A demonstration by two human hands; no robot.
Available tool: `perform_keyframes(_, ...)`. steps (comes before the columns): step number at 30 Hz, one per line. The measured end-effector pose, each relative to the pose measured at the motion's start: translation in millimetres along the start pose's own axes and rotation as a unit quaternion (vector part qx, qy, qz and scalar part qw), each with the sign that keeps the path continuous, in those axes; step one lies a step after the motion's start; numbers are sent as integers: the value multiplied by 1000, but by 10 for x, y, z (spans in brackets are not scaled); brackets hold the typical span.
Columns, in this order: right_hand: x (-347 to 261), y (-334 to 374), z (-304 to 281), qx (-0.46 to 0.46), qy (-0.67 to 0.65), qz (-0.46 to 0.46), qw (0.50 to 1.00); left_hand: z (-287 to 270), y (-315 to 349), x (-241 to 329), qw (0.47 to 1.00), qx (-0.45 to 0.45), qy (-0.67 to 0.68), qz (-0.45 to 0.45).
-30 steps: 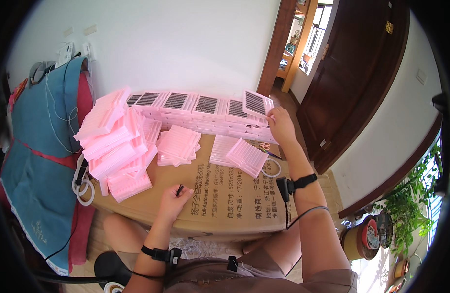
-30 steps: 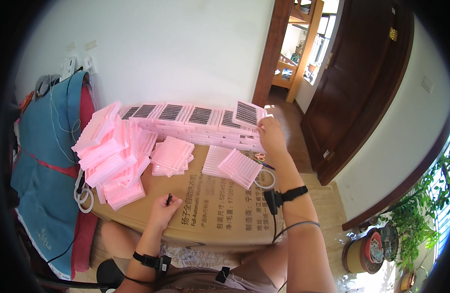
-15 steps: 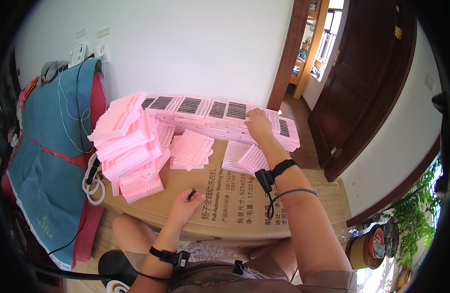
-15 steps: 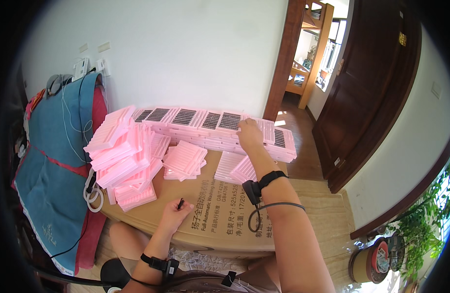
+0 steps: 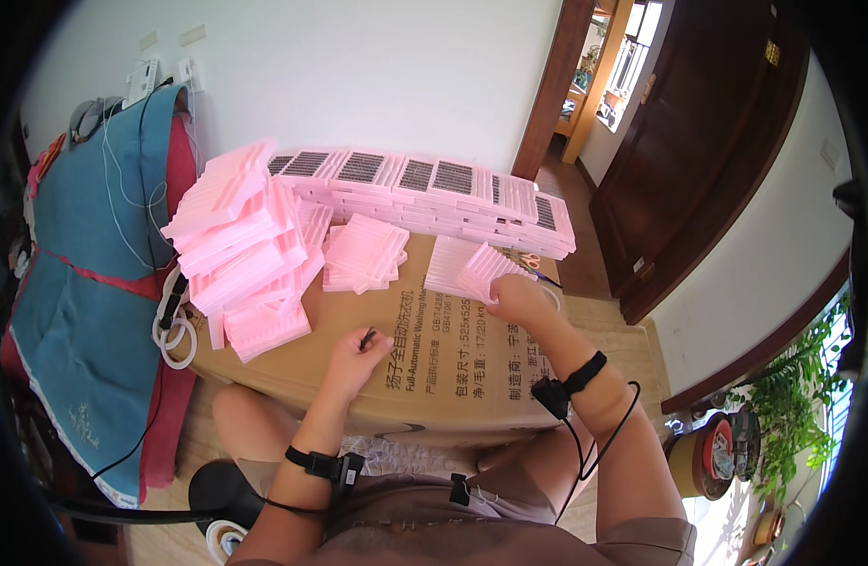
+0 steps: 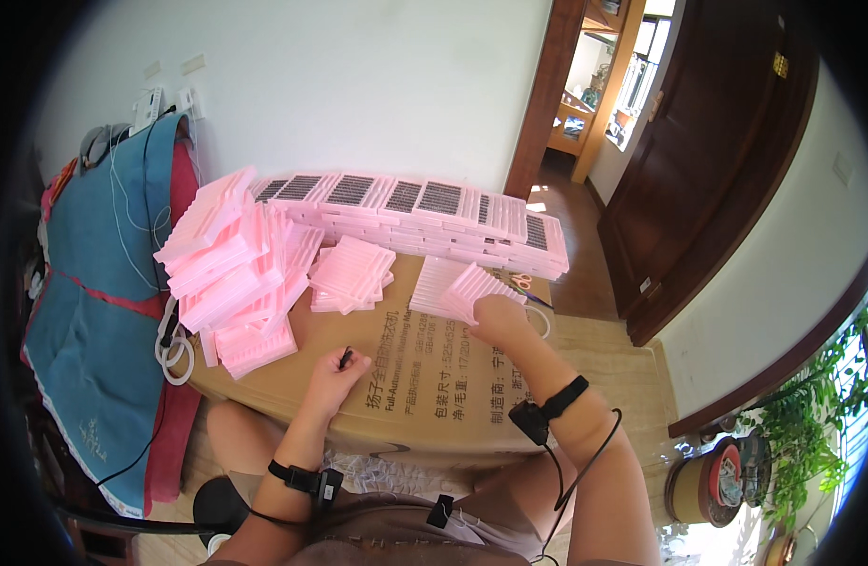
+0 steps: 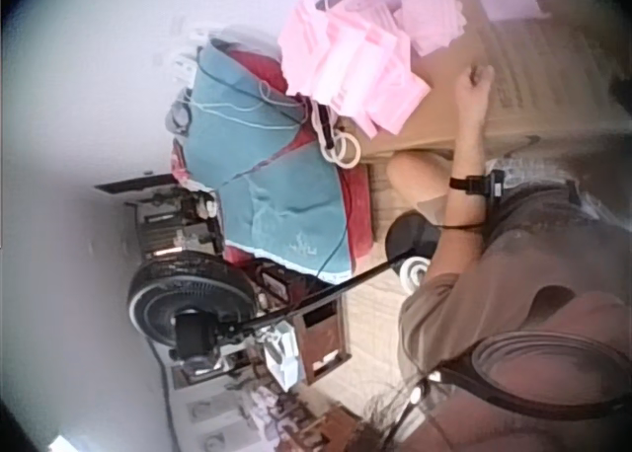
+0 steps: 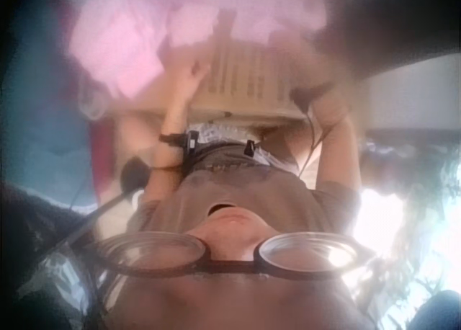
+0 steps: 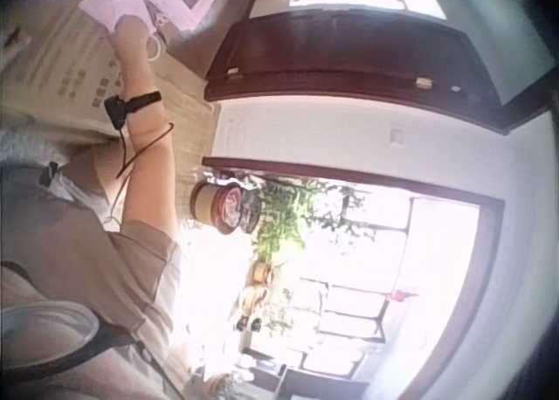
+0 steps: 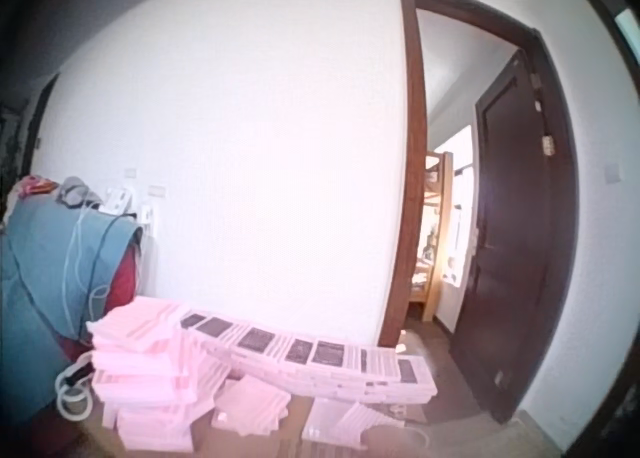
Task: The person sits on the floor and assembles pink plastic trays by inserting black strips into the slots. They handle each tray individually, aligning and pressing the strips into place, then stacking the completed units.
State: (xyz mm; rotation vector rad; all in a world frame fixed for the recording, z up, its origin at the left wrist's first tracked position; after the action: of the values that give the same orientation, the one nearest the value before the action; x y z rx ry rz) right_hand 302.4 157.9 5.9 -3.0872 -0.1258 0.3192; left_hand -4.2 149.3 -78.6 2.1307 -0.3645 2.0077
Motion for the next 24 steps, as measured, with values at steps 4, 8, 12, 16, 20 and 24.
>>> perform_keyframes(4,-5,77,53,29,46,31,998,-16,16,28,1000,10,-10,5)
perform_keyframes(8,-112,311,-239,44,91,-36,994,-27,25,43,1000,14,-14,12)
perform_keyframes(12,-256,794,-683,38,150,-154,976,-9,31,2,1000,-4,2,-9)
perform_keyframes(16,-173,1358,-1126,44,154,-198,967,12,41,64,1000,11,-7,19)
perform_keyframes(20,-177,1645,-934,18,103,-194,975,90,15,117,1000,15,-2,23)
perform_keyframes(24,-474,1555,-339,-4,33,-228,973,172,21,68,993,-38,92,-65)
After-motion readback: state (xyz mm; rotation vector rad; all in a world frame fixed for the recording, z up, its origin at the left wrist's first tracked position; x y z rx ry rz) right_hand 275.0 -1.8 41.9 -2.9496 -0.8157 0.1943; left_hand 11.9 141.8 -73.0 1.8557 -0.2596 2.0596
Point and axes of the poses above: each hand's wrist, its own y-axis away from the middle knuckle, its own z-axis out of the palm, x = y × z, the point moved 9 cm from there along -y, towards the middle knuckle, and after that the axes turned 7 degrees about -y, right-handed, at the moved point
